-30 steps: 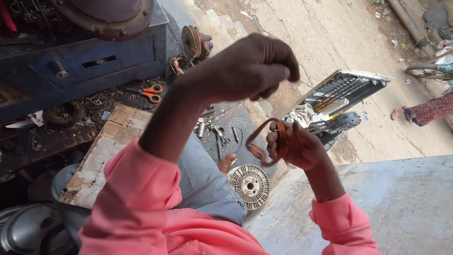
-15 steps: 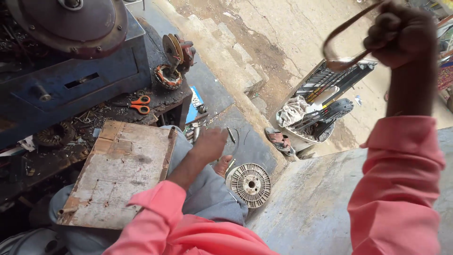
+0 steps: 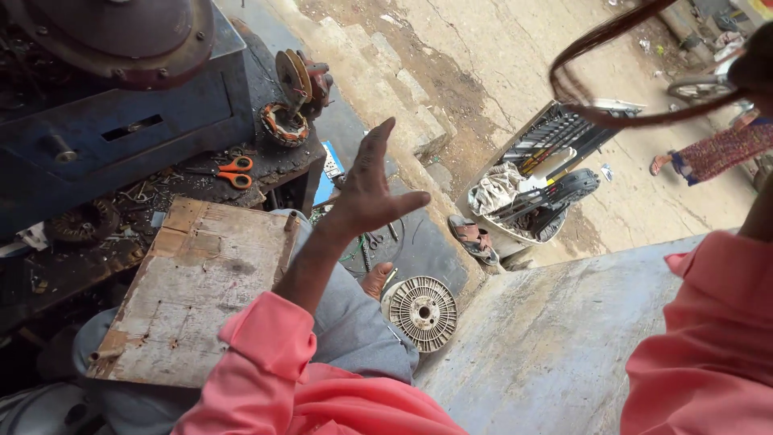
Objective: The recorder is winding and preparing copper coils for a fan motor.
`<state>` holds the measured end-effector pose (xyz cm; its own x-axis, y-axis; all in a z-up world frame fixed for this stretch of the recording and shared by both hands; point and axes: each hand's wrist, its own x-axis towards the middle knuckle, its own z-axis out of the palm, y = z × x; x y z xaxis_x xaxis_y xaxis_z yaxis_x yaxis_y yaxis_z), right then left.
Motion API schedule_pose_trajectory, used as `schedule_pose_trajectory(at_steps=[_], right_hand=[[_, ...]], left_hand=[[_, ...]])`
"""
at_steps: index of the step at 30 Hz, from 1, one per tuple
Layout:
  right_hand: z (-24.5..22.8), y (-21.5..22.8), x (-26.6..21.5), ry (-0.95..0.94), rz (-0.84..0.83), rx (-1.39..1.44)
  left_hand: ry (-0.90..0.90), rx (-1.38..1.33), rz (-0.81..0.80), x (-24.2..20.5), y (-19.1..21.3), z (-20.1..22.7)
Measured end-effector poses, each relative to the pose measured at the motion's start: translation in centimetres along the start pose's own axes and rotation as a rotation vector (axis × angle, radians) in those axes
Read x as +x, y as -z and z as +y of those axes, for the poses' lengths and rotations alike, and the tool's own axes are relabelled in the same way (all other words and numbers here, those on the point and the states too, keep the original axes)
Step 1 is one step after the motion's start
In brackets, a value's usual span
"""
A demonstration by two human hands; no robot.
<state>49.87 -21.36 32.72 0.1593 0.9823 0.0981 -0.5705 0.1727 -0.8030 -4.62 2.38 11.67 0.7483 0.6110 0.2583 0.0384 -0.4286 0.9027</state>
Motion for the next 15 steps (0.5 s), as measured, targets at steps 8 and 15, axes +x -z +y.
schedule_pose_trajectory(at_steps=[8, 15], right_hand=[[14.8, -26.4, -5.1, -0.093, -0.178, 0.132], [18.5, -28.6, -7.6, -0.157, -0.132, 0.057]], left_hand=[[-0.045, 0.258, 0.207, 1.9, -3.8, -0.6], [0.109, -0.561, 0.074, 4.9, -1.0, -4.6]])
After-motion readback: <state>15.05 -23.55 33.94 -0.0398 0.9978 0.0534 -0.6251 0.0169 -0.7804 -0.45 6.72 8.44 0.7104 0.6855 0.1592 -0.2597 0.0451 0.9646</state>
